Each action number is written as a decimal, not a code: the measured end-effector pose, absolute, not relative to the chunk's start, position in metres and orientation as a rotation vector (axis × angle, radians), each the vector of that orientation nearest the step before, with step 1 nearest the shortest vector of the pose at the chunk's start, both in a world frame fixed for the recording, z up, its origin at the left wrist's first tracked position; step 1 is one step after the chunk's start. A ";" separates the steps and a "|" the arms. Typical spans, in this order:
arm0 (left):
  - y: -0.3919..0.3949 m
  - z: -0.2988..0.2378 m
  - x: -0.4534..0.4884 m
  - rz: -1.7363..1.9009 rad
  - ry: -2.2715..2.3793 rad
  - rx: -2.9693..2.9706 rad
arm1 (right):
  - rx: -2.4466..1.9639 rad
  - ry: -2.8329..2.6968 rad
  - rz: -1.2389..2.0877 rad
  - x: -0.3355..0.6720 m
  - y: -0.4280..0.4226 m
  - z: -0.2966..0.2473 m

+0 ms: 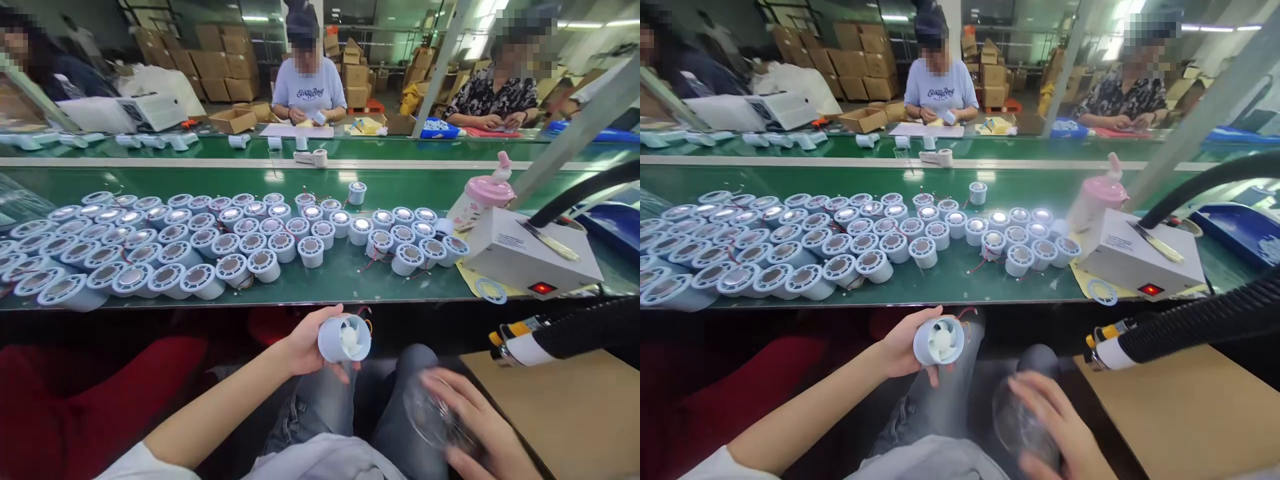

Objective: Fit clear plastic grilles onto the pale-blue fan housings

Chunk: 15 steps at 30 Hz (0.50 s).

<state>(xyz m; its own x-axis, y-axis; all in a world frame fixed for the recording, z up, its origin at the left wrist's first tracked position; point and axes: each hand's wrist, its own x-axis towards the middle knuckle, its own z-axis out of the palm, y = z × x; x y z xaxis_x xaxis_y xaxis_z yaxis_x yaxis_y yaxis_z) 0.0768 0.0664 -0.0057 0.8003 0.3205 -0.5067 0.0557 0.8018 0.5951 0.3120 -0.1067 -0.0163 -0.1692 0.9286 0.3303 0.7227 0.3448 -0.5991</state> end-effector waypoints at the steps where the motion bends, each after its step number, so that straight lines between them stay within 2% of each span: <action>1: 0.063 -0.010 0.083 0.106 0.623 0.643 | -1.453 -1.986 0.361 0.305 -0.102 -0.014; 4: 0.059 -0.010 0.093 -0.008 0.647 0.966 | -1.577 -2.039 0.210 0.288 -0.078 -0.007; 6: 0.059 -0.002 0.096 -0.033 0.652 1.211 | -1.693 -2.043 0.234 0.281 -0.065 -0.004; 10: 0.057 0.014 0.099 0.023 0.654 1.600 | -1.853 -2.005 0.468 0.280 -0.054 -0.001; 15: 0.046 0.013 0.103 0.037 0.671 2.105 | -1.829 -1.947 0.822 0.286 -0.051 -0.001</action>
<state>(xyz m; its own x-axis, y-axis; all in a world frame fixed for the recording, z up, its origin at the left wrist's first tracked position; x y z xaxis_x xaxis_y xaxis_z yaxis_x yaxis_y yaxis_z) 0.1033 0.0463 0.0130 0.8524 0.4751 -0.2183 0.4483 -0.4494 0.7727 0.2862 -0.0513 -0.0005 -0.1093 0.9846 -0.1367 0.7846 0.0011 -0.6200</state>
